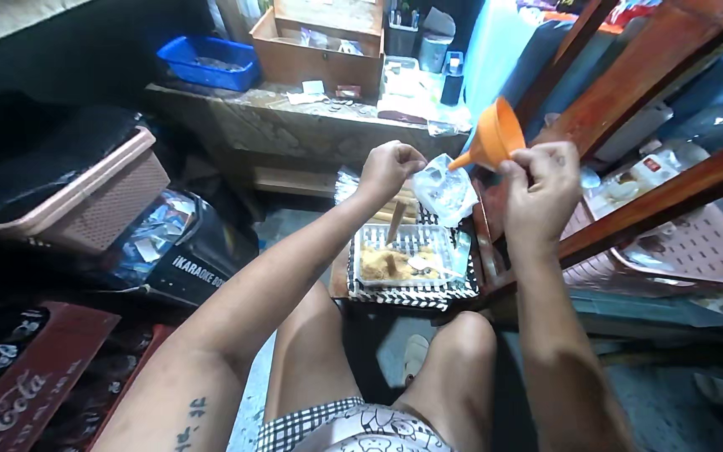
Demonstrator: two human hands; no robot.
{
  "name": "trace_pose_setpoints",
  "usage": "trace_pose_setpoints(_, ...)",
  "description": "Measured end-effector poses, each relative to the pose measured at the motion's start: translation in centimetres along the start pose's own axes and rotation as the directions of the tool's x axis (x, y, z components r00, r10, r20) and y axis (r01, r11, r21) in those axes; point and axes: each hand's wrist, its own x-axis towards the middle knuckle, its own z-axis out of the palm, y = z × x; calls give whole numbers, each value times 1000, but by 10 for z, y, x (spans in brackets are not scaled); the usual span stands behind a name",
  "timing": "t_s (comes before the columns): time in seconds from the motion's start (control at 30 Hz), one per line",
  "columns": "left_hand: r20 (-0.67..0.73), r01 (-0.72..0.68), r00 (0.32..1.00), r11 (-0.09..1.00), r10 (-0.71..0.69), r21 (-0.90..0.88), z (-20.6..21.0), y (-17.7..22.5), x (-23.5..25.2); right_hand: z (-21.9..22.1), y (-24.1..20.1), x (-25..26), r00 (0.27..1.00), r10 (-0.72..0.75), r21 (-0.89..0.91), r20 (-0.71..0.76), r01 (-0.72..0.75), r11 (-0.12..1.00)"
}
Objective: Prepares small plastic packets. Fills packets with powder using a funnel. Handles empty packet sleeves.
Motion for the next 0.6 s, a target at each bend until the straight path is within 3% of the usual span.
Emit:
trace_pose_setpoints(0.1, 9, 33, 999, 993, -32, -110, -8, -2, 3, 19, 23, -25, 952, 140, -78, 272, -124, 989)
trace_pose_setpoints(0.23, 145, 9, 989, 1000, -5, -25, -17, 0, 5, 68, 51, -77, 825, 219, -129, 522, -178, 976)
trace_pose_setpoints(0.37, 138, 1, 990, 1000, -1, 2, -20, 3, 5, 100, 58, -106, 736, 260, -156, 625, -208, 966)
trace_pose_setpoints(0.47, 95, -53, 994, 998, 55, -19, -19, 0, 4, 103, 51, -90, 669, 329, -170, 666, -293, 941)
trace_pose_setpoints(0.6, 59, -103, 992, 989, 109, -102, -17, -1, 1, 86, 14, -31, 745, 247, 194, 620, -450, 871)
